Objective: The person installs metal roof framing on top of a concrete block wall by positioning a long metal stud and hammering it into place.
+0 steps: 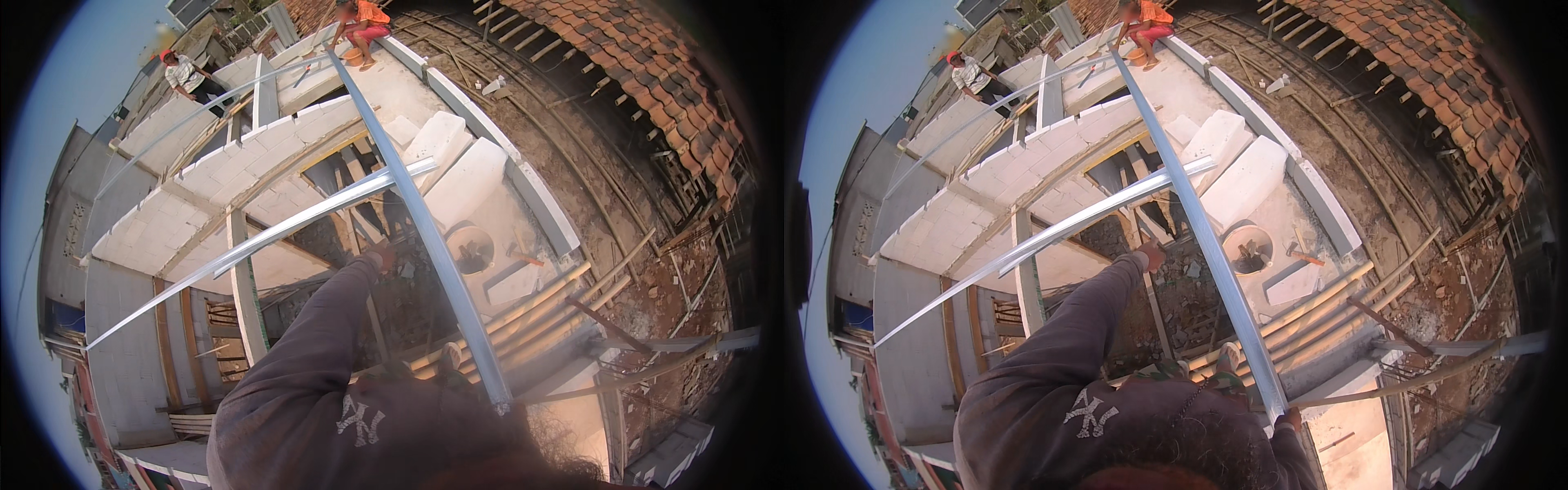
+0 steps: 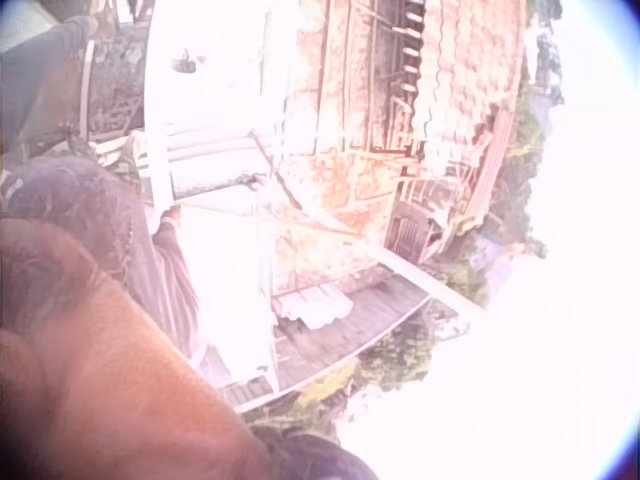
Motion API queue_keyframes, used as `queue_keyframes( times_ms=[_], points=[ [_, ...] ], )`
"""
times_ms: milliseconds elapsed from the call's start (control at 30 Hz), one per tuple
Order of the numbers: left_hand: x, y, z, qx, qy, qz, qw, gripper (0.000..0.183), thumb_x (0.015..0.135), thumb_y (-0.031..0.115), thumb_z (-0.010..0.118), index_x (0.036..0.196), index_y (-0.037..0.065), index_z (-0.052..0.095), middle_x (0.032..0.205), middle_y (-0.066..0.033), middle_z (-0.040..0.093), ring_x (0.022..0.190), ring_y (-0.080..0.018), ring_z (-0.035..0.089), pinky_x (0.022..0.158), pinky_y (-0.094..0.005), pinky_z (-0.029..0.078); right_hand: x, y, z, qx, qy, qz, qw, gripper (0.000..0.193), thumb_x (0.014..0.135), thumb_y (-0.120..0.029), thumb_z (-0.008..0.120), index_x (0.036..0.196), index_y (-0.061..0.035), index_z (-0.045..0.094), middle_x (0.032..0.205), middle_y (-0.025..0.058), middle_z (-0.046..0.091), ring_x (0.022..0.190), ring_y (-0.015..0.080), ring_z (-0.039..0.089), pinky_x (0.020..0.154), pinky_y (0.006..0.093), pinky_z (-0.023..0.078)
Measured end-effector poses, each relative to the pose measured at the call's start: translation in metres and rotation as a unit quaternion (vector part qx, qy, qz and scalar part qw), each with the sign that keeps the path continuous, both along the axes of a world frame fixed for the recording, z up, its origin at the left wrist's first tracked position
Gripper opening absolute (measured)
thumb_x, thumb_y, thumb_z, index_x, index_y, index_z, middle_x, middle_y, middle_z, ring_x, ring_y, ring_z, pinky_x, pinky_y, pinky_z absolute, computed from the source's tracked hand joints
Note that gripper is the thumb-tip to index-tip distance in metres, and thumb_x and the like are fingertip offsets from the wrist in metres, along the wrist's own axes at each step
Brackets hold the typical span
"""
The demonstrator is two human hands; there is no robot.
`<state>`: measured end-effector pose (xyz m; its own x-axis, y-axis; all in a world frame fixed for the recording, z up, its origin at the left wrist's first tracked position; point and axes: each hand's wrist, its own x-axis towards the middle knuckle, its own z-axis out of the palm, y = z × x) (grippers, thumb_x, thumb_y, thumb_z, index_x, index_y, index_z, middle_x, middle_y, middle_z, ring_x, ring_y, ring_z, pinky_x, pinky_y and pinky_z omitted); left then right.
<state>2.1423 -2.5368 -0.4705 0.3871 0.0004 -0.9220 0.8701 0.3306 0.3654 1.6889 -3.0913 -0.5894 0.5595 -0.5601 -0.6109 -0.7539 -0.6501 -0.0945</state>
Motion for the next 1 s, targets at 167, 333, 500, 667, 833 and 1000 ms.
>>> queue_keyframes(
  times_ms=[167,333,500,667,833,1000],
  points=[
    [-0.112,-0.007,-0.045,-0.061,0.115,-0.071,0.989,0.063,0.106,0.047,0.032,0.16,0.021,0.012,0.166,-0.0047,0.011,0.152,-0.0273,0.01,0.126,-0.0441,0.017,0.008,0.009,0.016,0.003,0.031,-0.007,1.0,0.017,0.089,-0.01,0.058,0.104,-0.0105,0.064,0.11,0.0143,0.07,0.106,0.0358,0.067,0.087,0.05,0.051],
    [-0.182,-0.036,-0.027,0.196,0.034,-0.623,0.757,0.083,0.099,0.049,0.054,0.161,0.022,0.007,0.159,-0.0139,0.026,0.138,-0.031,0.033,0.107,-0.0479,0.039,-0.006,0.007,0.015,0.018,0.018,-0.027,0.999,0.02,0.085,-0.012,0.061,0.105,-0.0069,0.064,0.11,0.0178,0.07,0.109,0.0364,0.066,0.092,0.0477,0.052],
    [-0.142,-0.02,-0.007,0.359,-0.127,-0.554,0.741,0.099,0.097,0.034,0.062,0.16,0.021,-0.013,0.116,-0.0226,0.065,0.079,-0.0331,0.065,0.069,-0.049,0.048,-0.011,0.002,0.024,0.017,0.01,0.041,0.999,0.028,0.08,-0.009,0.065,0.108,-0.0044,0.064,0.111,0.0194,0.07,0.11,0.0366,0.066,0.092,0.0464,0.053],
    [-0.006,-0.024,0.133,0.509,-0.174,-0.412,0.736,0.092,0.096,0.028,0.061,0.161,0.018,-0.003,0.104,-0.0221,0.068,0.082,-0.0318,0.065,0.072,-0.0453,0.049,-0.014,0.008,0.059,0.009,0.036,0.033,0.999,0.027,0.079,-0.007,0.064,0.105,-0.0032,0.064,0.11,0.0203,0.07,0.108,0.0383,0.066,0.093,0.0465,0.053],
    [-0.006,-0.015,0.131,0.458,-0.217,-0.404,0.762,0.089,0.091,0.036,0.064,0.159,0.007,0.014,0.142,-0.0245,0.053,0.128,-0.0356,0.056,0.106,-0.0396,0.045,-0.002,0.015,0.083,0.004,0.022,0.018,1.0,0.024,0.08,-0.007,0.063,0.104,-0.003,0.064,0.11,0.0205,0.07,0.107,0.0387,0.067,0.092,0.0468,0.053],
    [-0.094,-0.016,0.04,0.328,-0.141,-0.485,0.798,0.079,0.098,0.037,0.057,0.16,0.009,0.016,0.158,-0.0181,0.035,0.127,-0.0376,0.054,0.102,-0.0482,0.047,0.007,0.012,0.107,-0.004,0.007,0.009,1.0,0.021,0.082,-0.007,0.061,0.102,-0.0029,0.064,0.11,0.0207,0.07,0.106,0.0391,0.067,0.092,0.0471,0.053]
  ],
)
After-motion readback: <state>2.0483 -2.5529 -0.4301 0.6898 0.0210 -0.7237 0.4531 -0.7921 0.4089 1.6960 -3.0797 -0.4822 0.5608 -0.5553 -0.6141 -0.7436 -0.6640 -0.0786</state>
